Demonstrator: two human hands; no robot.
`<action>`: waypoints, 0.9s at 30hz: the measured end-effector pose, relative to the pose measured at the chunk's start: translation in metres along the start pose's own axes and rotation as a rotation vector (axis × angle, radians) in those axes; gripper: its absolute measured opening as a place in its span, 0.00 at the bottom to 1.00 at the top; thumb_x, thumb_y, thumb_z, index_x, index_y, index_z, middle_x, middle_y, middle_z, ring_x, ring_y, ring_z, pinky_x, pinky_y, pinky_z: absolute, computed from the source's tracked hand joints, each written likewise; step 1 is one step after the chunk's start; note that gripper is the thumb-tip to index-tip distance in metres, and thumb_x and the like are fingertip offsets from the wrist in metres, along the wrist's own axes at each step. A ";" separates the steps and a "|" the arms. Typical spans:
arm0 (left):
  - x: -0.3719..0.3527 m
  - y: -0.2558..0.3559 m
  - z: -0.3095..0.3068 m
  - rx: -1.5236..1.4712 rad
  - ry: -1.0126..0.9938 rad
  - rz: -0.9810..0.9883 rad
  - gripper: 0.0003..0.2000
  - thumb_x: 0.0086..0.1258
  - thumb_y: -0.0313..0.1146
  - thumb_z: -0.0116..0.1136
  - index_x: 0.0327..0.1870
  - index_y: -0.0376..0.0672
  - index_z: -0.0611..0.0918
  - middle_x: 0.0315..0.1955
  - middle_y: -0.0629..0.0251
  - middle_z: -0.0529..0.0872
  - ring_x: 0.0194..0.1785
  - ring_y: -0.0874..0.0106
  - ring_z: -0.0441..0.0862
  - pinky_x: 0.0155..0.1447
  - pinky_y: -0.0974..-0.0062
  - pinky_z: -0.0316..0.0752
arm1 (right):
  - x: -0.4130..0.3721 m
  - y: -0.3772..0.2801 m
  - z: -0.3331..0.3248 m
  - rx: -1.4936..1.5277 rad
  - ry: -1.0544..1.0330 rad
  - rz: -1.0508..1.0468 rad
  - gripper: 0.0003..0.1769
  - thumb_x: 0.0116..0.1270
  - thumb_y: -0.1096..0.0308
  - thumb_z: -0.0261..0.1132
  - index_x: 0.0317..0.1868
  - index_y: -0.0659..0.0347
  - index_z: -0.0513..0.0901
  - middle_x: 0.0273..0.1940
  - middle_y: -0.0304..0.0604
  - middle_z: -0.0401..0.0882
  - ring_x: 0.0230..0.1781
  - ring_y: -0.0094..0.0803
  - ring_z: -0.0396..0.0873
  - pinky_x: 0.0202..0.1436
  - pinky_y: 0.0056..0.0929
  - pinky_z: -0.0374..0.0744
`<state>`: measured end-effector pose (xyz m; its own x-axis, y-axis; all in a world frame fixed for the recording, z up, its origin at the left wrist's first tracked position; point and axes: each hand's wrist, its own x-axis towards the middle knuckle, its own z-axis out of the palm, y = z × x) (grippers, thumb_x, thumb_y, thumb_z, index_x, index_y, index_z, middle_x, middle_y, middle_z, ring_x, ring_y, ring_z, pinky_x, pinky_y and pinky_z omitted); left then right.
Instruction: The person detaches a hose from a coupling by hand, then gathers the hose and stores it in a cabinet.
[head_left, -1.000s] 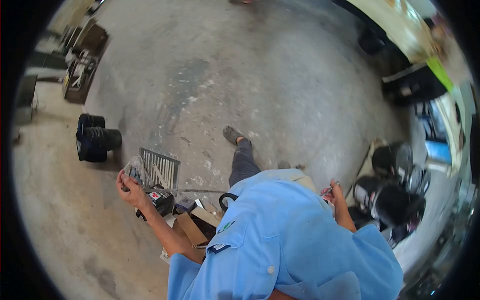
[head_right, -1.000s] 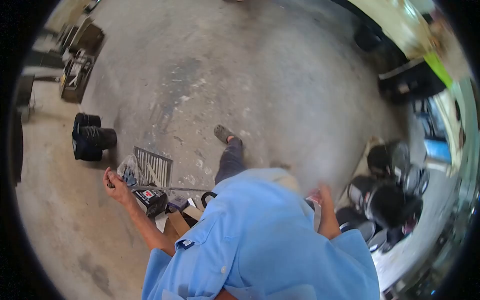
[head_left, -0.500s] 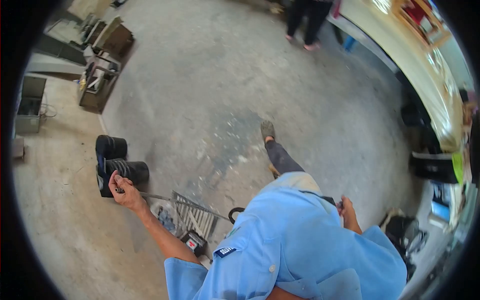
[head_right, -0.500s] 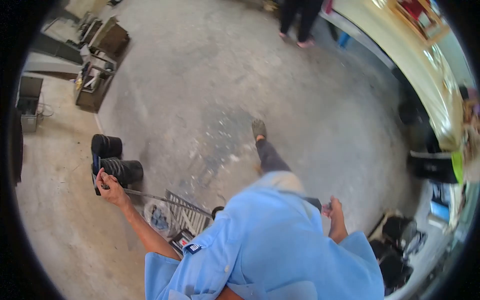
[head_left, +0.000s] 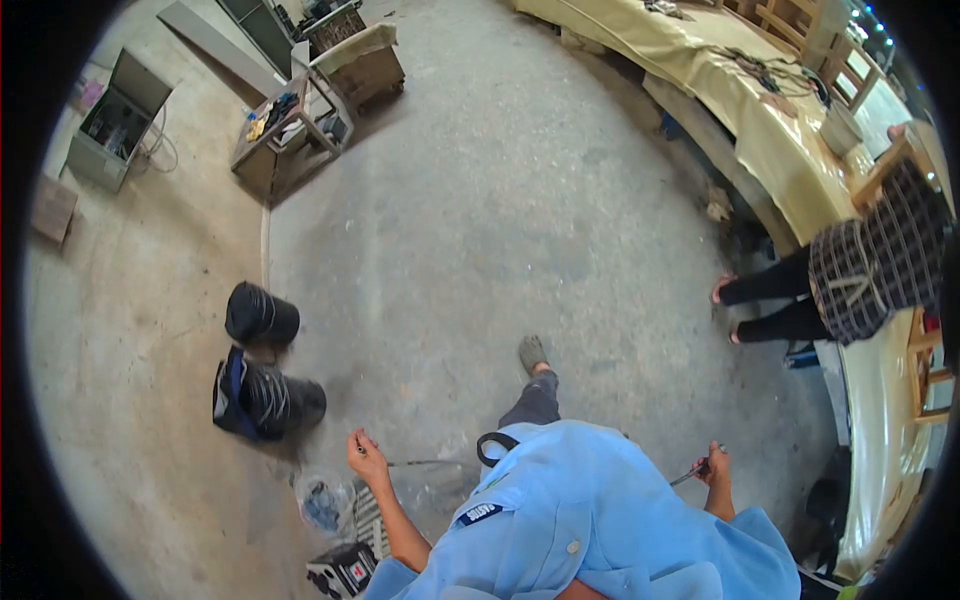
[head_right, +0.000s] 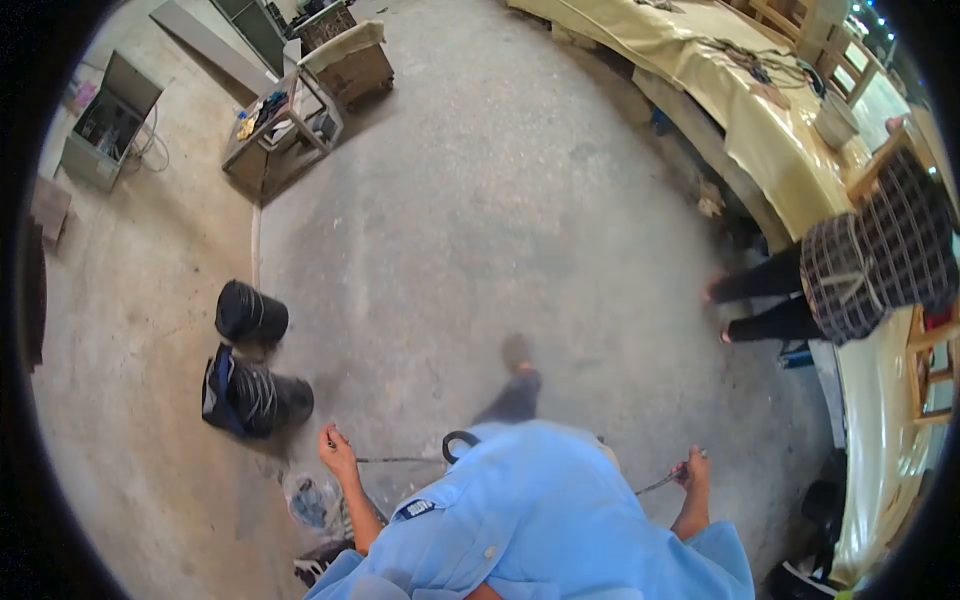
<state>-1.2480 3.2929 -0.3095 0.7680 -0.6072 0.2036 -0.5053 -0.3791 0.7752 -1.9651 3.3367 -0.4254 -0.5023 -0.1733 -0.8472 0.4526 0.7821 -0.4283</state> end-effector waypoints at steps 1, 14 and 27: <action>0.032 0.005 0.024 -0.018 -0.016 -0.074 0.11 0.71 0.33 0.49 0.40 0.35 0.79 0.21 0.68 0.75 0.21 0.79 0.72 0.25 0.80 0.67 | 0.001 -0.018 0.026 0.028 -0.004 0.031 0.17 0.68 0.50 0.56 0.38 0.54 0.67 0.18 0.43 0.71 0.16 0.39 0.74 0.18 0.40 0.75; 0.431 0.216 0.388 -0.019 -0.309 -0.081 0.11 0.70 0.35 0.50 0.37 0.36 0.80 0.12 0.66 0.77 0.19 0.76 0.77 0.23 0.76 0.70 | 0.106 -0.221 0.354 -0.674 0.016 -0.448 0.14 0.59 0.70 0.59 0.40 0.72 0.69 0.19 0.54 0.75 0.15 0.41 0.76 0.16 0.42 0.75; 0.590 0.179 0.654 0.430 -0.539 -0.161 0.10 0.59 0.37 0.56 0.27 0.40 0.82 0.25 0.48 0.82 0.32 0.49 0.81 0.37 0.56 0.75 | 0.077 -0.857 0.797 -0.317 0.005 -0.649 0.14 0.68 0.59 0.53 0.36 0.64 0.70 0.16 0.40 0.67 0.10 0.30 0.68 0.10 0.31 0.68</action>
<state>-1.1424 2.4099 -0.4412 0.6006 -0.7392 -0.3048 -0.5975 -0.6682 0.4432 -1.8044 2.1763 -0.3742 -0.6013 -0.6596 -0.4510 -0.1730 0.6585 -0.7324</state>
